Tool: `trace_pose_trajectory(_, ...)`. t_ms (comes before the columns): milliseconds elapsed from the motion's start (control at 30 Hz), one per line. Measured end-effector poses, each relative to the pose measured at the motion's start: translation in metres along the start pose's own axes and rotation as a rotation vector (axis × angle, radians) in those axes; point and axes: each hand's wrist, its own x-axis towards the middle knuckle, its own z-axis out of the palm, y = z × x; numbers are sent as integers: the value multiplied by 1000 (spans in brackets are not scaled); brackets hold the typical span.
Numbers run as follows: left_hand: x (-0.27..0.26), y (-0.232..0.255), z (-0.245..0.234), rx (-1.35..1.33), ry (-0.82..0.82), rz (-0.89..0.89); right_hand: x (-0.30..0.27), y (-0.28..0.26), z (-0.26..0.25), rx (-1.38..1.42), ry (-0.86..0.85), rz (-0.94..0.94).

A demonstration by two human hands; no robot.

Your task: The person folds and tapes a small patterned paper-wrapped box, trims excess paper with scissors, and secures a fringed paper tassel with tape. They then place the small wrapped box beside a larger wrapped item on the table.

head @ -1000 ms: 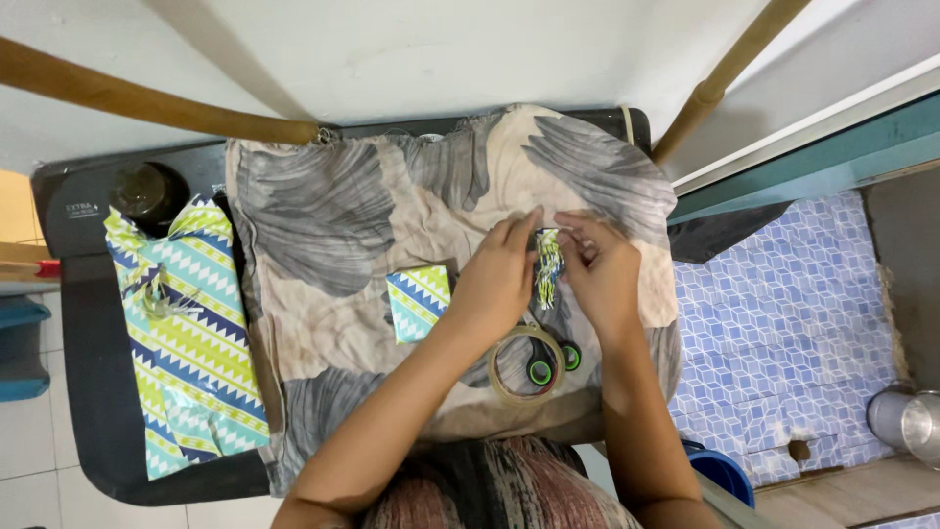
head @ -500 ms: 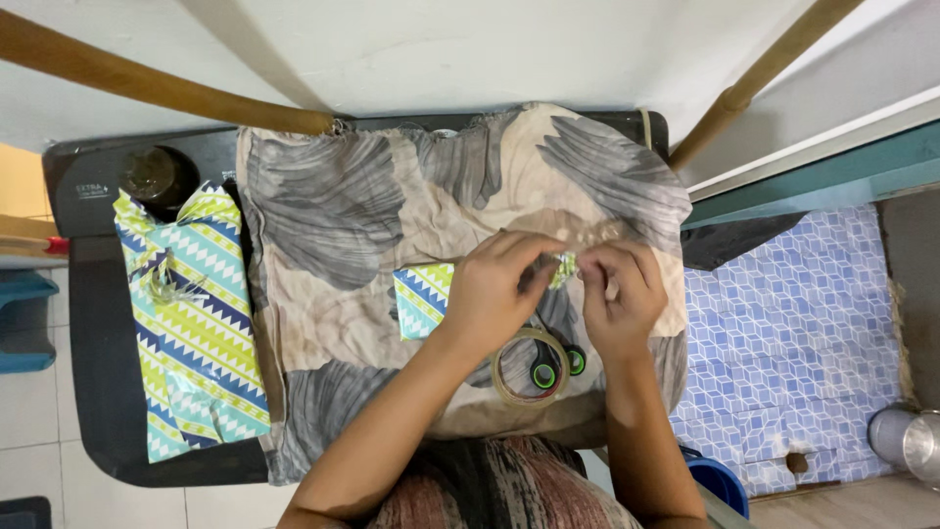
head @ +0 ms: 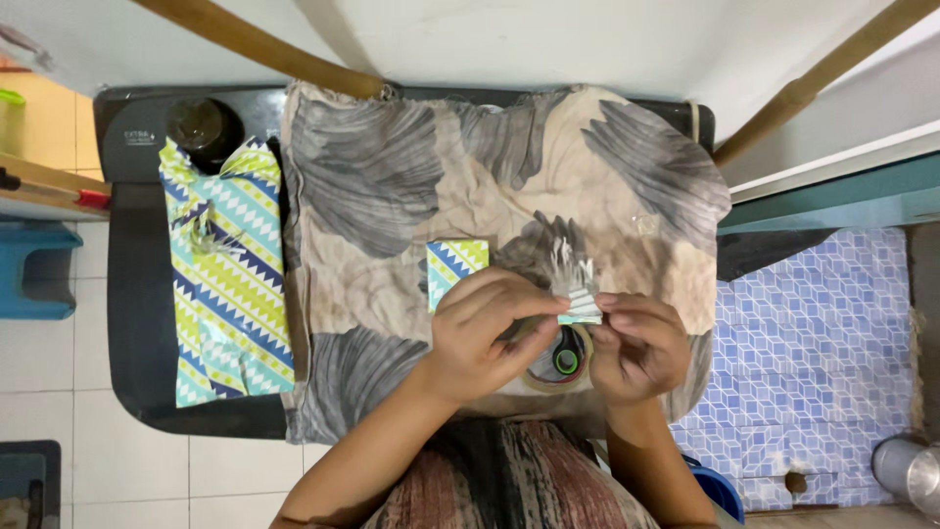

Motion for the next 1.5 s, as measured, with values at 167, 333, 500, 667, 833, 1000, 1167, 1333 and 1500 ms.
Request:
trace_pose_trajectory(167, -14, 3, -13, -148, -40, -371, -1, -13, 5, -70, -192, 177)
trace_pose_trajectory(333, -36, -15, -23, -284, 9, -841, -9, -10, 31, -5, -323, 596)
trace_pose_trajectory(500, -53, -35, -32, 26, 54, -737, -12, -4, 53, -116, -392, 668)
trace_pose_trajectory(667, -44, -42, -36, 230, 107, -621, -2, 0, 46, 34, -445, 749)
trace_pose_trajectory(833, -31, -24, -37, 224, 199, -474, 19, -1, 4, -247, -464, 709)
trace_pose_trajectory(1000, -30, -8, -24, 64, 7, -339, 25, 1, -27, -359, -699, 507)
trace_pose_trajectory(1167, -37, -2, -4, -73, -131, -332, 8, 1, -27, -421, -682, 573)
trace_pose_trajectory(1333, -39, -5, -4, -101, -208, -424, 5, 3, -34, -312, -642, 530)
trace_pose_trajectory(1500, -34, 2, -12, -221, -224, -566, 3, -1, -36, -168, -588, 586)
